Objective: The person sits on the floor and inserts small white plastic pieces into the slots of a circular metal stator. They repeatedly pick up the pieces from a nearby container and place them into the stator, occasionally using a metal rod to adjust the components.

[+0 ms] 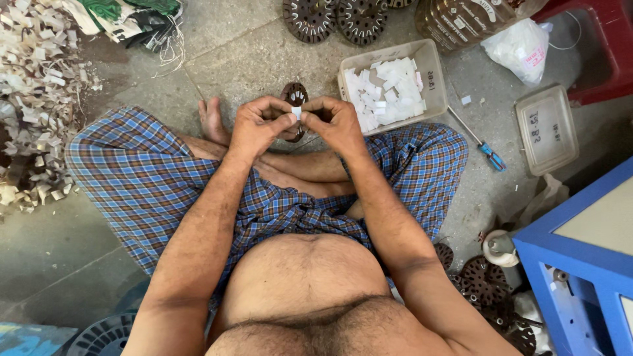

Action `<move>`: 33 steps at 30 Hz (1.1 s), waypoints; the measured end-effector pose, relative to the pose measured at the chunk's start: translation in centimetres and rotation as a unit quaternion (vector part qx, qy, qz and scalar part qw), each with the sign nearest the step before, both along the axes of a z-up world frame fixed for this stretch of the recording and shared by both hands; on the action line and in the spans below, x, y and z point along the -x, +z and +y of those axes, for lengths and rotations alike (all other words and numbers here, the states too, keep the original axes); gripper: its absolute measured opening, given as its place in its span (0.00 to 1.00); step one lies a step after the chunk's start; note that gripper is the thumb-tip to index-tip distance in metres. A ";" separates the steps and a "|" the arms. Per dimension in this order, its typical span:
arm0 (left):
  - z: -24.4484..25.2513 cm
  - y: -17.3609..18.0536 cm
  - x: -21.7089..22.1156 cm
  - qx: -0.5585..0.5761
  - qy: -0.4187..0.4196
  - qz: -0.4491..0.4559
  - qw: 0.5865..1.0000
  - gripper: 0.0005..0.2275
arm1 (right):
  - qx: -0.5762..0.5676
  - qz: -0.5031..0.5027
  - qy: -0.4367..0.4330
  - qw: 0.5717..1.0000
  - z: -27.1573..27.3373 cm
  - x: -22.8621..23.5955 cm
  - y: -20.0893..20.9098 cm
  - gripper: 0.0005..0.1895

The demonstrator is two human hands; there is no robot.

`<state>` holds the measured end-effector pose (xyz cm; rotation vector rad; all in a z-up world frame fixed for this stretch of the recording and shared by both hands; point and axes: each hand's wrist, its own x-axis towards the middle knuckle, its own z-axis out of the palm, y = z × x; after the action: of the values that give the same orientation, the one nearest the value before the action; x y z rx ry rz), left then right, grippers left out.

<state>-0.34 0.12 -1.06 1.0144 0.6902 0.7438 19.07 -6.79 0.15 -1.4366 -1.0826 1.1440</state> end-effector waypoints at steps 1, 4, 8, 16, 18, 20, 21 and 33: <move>0.0 0.0 0.0 -0.002 -0.003 0.003 1.000 0.05 | 0.000 -0.001 -0.006 1.000 0.0 0.0 -0.1 0.08; -0.2 0.1 0.2 -0.022 -0.020 -0.006 1.000 0.04 | -0.001 -0.038 -0.001 0.999 -0.1 0.2 -0.5 0.06; -0.2 0.5 0.1 0.011 -0.035 0.059 0.998 0.05 | 0.004 -0.102 0.020 0.995 -0.2 0.5 -0.7 0.06; 0.3 0.6 0.4 0.123 -0.012 0.018 0.992 0.04 | -0.019 -0.027 0.120 0.992 -0.3 -0.1 1.2 0.17; 0.4 0.2 0.3 0.121 -0.015 0.052 0.991 0.04 | -0.044 -0.095 0.112 0.988 -0.2 -0.1 1.5 0.17; 0.4 -0.3 0.2 0.088 0.009 0.073 0.993 0.04 | -0.067 -0.162 0.083 0.981 0.1 0.1 1.5 0.15; 0.4 -0.6 0.1 0.056 0.036 0.078 0.995 0.04 | -0.059 -0.181 0.065 0.980 0.4 0.2 1.5 0.14; 0.6 -3.4 0.4 -0.095 0.031 0.191 0.976 0.16 | -0.078 -0.325 0.034 0.942 2.6 0.9 0.7 0.09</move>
<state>-0.75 0.70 -4.42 1.3349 1.0006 0.6837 18.16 -4.20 0.82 -1.7053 -1.6445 0.6057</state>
